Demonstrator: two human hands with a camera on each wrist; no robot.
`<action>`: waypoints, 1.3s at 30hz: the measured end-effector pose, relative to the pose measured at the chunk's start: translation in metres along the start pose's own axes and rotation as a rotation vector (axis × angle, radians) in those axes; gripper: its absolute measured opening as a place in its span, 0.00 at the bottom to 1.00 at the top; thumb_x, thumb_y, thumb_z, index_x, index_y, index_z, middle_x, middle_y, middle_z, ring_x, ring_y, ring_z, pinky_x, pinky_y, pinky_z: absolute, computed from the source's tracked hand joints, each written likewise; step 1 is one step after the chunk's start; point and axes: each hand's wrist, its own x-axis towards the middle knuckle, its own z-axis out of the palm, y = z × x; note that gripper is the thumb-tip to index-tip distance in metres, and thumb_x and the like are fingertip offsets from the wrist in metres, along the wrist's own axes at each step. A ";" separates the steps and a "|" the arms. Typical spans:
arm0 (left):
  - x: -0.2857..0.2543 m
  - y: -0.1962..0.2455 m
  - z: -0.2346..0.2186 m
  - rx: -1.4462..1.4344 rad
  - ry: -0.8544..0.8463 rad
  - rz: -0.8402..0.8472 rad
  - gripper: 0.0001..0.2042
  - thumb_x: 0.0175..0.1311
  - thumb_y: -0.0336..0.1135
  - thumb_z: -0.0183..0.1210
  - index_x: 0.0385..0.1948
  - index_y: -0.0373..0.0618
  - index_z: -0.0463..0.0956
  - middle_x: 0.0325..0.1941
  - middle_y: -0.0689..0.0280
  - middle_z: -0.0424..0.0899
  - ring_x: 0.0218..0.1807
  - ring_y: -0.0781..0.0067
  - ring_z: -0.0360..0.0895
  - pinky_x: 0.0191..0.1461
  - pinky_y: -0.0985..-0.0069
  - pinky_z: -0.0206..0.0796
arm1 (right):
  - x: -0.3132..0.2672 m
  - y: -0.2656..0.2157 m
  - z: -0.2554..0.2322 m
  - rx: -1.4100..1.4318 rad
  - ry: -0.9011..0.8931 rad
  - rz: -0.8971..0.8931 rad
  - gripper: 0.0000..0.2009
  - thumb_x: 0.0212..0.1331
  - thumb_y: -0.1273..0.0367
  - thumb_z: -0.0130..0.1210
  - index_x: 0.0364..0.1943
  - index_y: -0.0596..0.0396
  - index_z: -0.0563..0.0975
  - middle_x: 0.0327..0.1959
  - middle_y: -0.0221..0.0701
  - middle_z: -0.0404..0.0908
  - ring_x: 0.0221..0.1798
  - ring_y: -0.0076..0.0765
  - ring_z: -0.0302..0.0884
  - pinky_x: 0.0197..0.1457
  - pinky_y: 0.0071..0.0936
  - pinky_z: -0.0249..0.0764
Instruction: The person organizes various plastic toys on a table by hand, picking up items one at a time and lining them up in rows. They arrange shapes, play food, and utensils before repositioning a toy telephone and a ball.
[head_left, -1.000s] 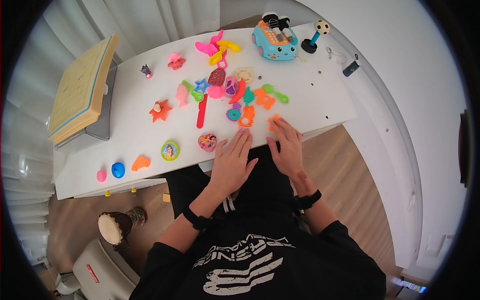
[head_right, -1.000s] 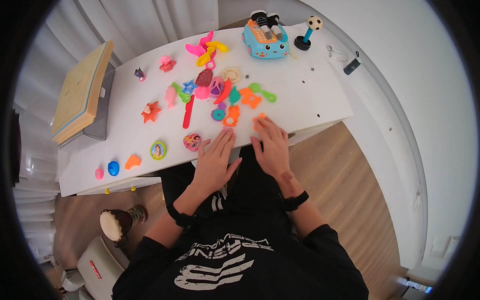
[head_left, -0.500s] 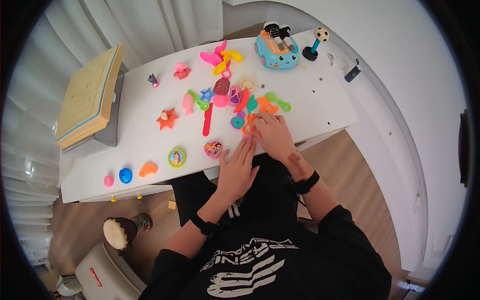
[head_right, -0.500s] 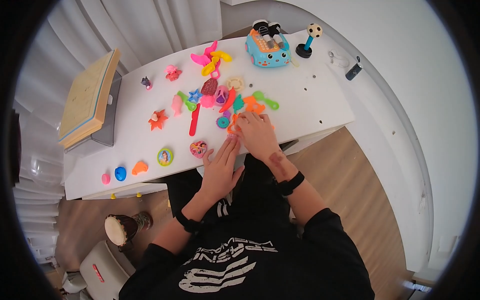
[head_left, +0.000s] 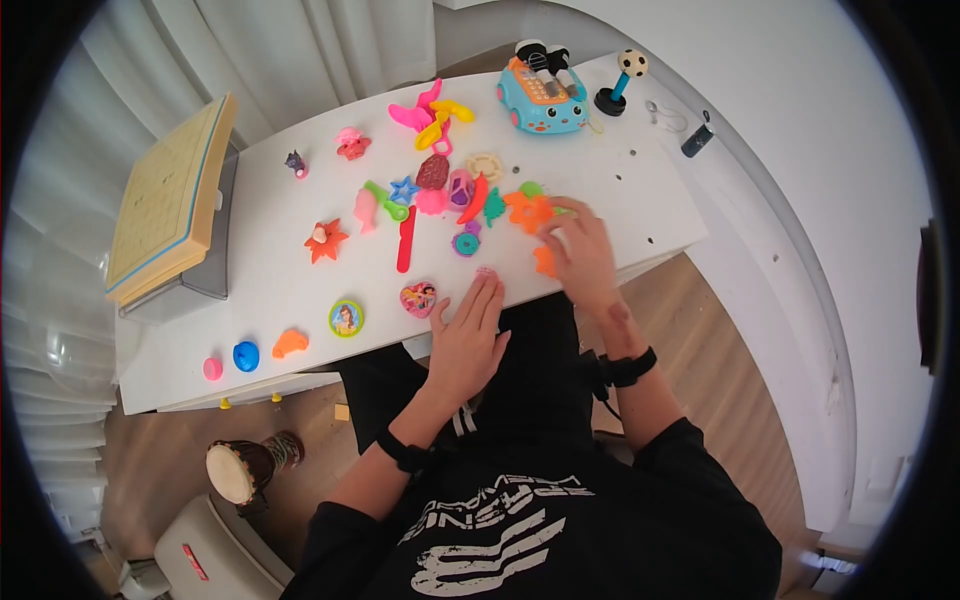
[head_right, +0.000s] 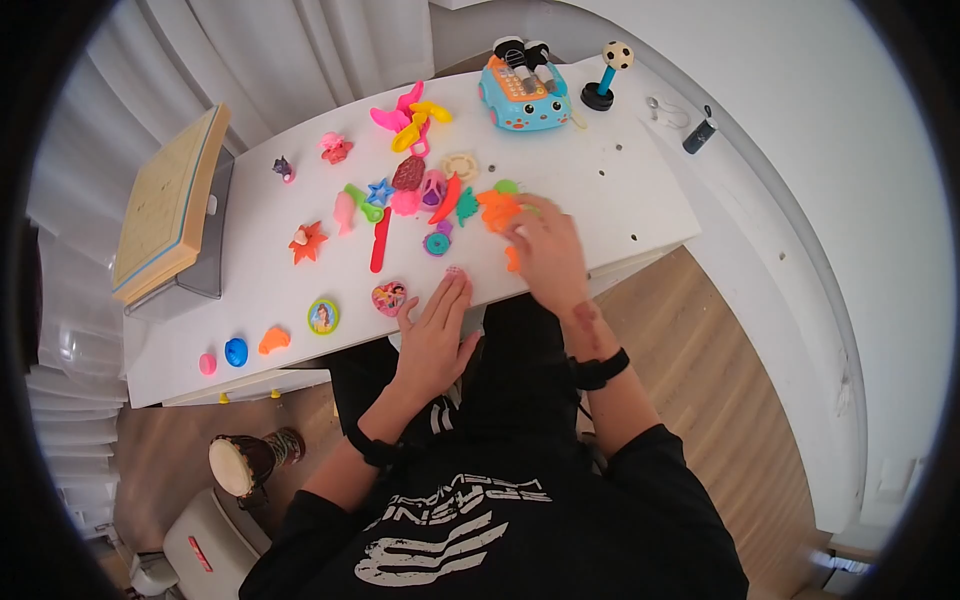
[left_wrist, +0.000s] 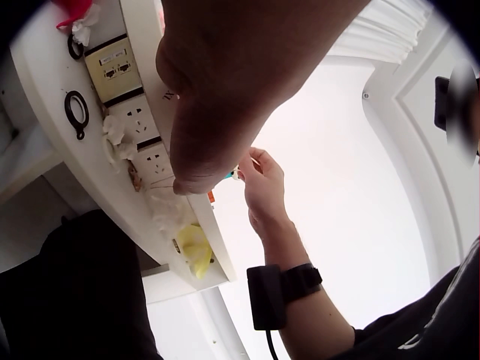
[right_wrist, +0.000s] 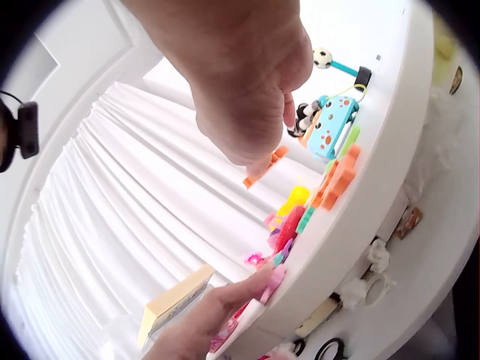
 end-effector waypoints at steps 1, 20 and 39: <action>0.000 -0.001 0.000 0.002 0.001 -0.002 0.36 0.64 0.38 0.66 0.74 0.41 0.62 0.78 0.60 0.66 0.80 0.67 0.60 0.74 0.49 0.48 | -0.003 0.007 -0.005 0.002 0.000 -0.002 0.05 0.64 0.69 0.61 0.41 0.50 0.79 0.58 0.32 0.80 0.54 0.46 0.79 0.56 0.41 0.72; 0.014 0.010 -0.005 -0.059 0.077 -0.003 0.31 0.65 0.38 0.64 0.69 0.40 0.67 0.79 0.58 0.64 0.80 0.64 0.60 0.73 0.53 0.48 | -0.064 -0.009 0.008 -0.106 -0.045 0.096 0.17 0.65 0.72 0.59 0.59 0.53 0.79 0.62 0.37 0.80 0.66 0.46 0.75 0.66 0.42 0.70; -0.007 -0.035 -0.056 -0.280 0.577 -0.058 0.13 0.65 0.23 0.63 0.50 0.35 0.78 0.56 0.51 0.82 0.58 0.52 0.79 0.63 0.63 0.68 | -0.065 0.015 -0.008 0.217 -0.119 0.146 0.13 0.71 0.74 0.55 0.57 0.56 0.79 0.70 0.43 0.75 0.76 0.49 0.67 0.77 0.44 0.65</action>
